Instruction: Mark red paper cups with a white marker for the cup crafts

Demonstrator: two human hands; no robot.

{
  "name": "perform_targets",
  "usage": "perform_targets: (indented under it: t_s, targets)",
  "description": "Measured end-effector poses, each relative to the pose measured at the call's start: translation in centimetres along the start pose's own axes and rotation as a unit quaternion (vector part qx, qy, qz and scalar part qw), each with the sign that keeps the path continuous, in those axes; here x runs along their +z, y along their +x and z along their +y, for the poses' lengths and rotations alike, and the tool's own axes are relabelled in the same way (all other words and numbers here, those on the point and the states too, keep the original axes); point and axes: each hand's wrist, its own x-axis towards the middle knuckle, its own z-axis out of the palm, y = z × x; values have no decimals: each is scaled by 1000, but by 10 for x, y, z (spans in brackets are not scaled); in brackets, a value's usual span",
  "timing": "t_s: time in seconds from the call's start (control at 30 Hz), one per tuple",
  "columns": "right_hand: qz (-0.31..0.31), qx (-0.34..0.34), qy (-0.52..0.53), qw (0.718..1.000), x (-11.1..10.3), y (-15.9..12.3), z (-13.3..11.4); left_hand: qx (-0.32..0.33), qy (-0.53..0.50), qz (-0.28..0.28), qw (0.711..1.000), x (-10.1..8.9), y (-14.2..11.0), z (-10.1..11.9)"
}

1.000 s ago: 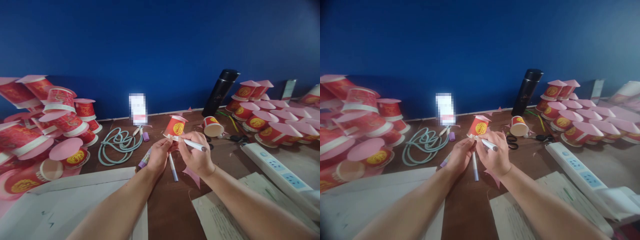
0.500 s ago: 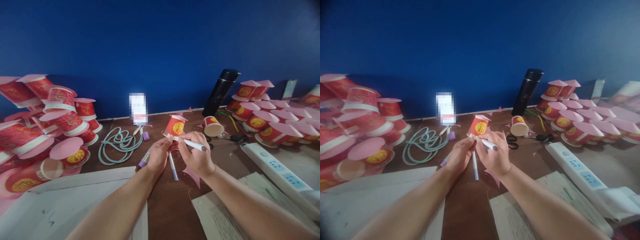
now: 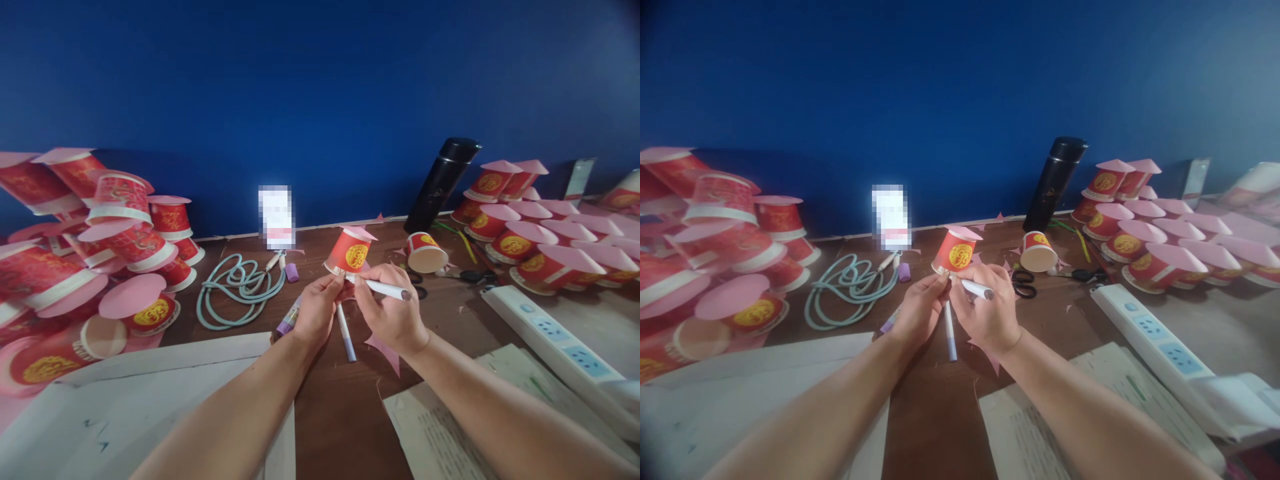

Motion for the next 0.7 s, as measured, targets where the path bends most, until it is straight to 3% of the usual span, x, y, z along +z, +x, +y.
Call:
perform_targets:
  t_s: [0.5,0.7]
  targets:
    - [-3,-1,-5,1000,2,-3,0,-13,-10,2,1000,-1,1,0]
    - [-1,3,-8,1000,1,-2,2,-17,-33,36,999,-1,0,3]
